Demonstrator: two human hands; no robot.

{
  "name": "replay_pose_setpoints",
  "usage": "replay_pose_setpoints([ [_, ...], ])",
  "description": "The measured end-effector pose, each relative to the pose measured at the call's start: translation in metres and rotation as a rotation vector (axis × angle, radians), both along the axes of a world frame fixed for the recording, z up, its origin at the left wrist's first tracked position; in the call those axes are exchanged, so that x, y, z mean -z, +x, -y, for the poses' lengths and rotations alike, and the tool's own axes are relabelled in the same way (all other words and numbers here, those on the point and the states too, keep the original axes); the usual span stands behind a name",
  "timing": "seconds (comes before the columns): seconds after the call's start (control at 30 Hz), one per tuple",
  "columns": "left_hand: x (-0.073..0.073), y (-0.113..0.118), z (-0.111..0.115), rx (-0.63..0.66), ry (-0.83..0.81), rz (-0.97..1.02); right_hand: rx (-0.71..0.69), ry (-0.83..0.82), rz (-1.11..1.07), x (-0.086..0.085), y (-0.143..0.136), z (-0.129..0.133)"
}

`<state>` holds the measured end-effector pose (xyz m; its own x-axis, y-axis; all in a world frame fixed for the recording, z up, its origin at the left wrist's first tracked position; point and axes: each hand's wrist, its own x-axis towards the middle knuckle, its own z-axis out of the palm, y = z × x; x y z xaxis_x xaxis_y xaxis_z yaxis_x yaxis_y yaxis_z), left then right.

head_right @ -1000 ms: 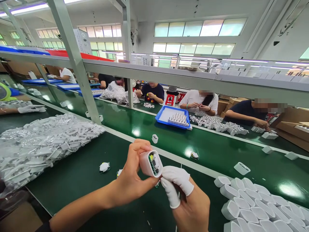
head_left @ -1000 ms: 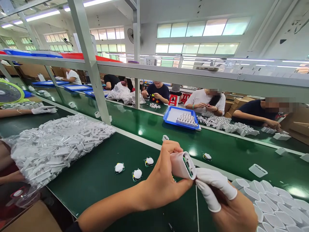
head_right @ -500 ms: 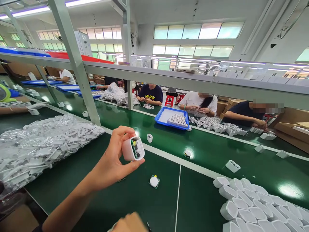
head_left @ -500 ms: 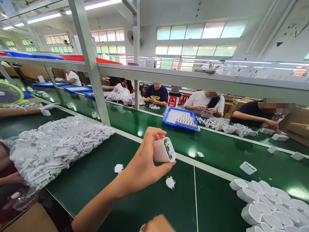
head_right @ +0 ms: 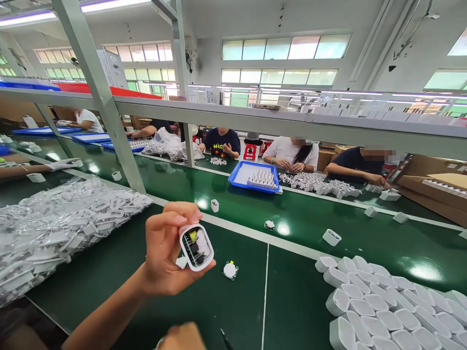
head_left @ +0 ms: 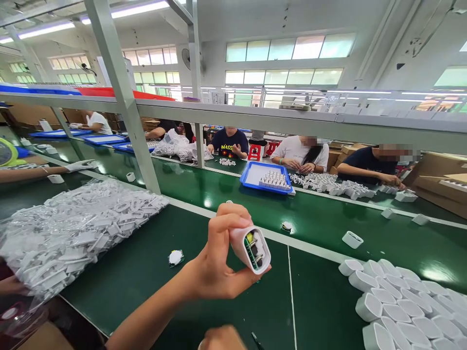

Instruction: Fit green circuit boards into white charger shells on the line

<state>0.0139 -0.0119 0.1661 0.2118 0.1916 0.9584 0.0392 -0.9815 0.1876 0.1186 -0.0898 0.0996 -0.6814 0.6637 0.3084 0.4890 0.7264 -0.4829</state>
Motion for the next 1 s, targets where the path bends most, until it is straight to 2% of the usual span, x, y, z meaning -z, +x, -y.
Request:
replay_pose_setpoints([
  [0.07, 0.001, 0.0, 0.0, 0.026, 0.002, -0.003, 0.048, -0.016, -0.021, -0.012, 0.019, -0.014],
  [0.13, 0.003, 0.001, 0.001, 0.056, -0.01, -0.025, 0.155, -0.033, -0.129, -0.027, 0.043, -0.023],
  [0.23, 0.006, 0.003, 0.002, 0.067, -0.021, -0.085, 0.358, -0.024, -0.493, -0.051, 0.076, -0.023],
  [0.3, 0.008, 0.005, 0.004, 0.058, -0.025, -0.138, 0.423, 0.034, -0.631, -0.06, 0.086, -0.016],
  [0.4, 0.009, 0.008, 0.007, 0.036, -0.015, -0.211, 0.455, 0.121, -0.576, -0.065, 0.088, -0.008],
  [0.57, 0.011, 0.015, 0.01, -0.004, 0.042, -0.278, 0.421, 0.235, -0.452, -0.064, 0.081, -0.008],
  [0.8, 0.017, 0.021, 0.012, 0.044, 0.009, -0.248, 0.425, 0.515, -0.32, -0.062, 0.083, -0.009],
  [1.0, 0.016, 0.023, 0.018, 0.117, -0.059, -0.266, 0.369, 0.549, -0.261, -0.066, 0.089, -0.009],
])
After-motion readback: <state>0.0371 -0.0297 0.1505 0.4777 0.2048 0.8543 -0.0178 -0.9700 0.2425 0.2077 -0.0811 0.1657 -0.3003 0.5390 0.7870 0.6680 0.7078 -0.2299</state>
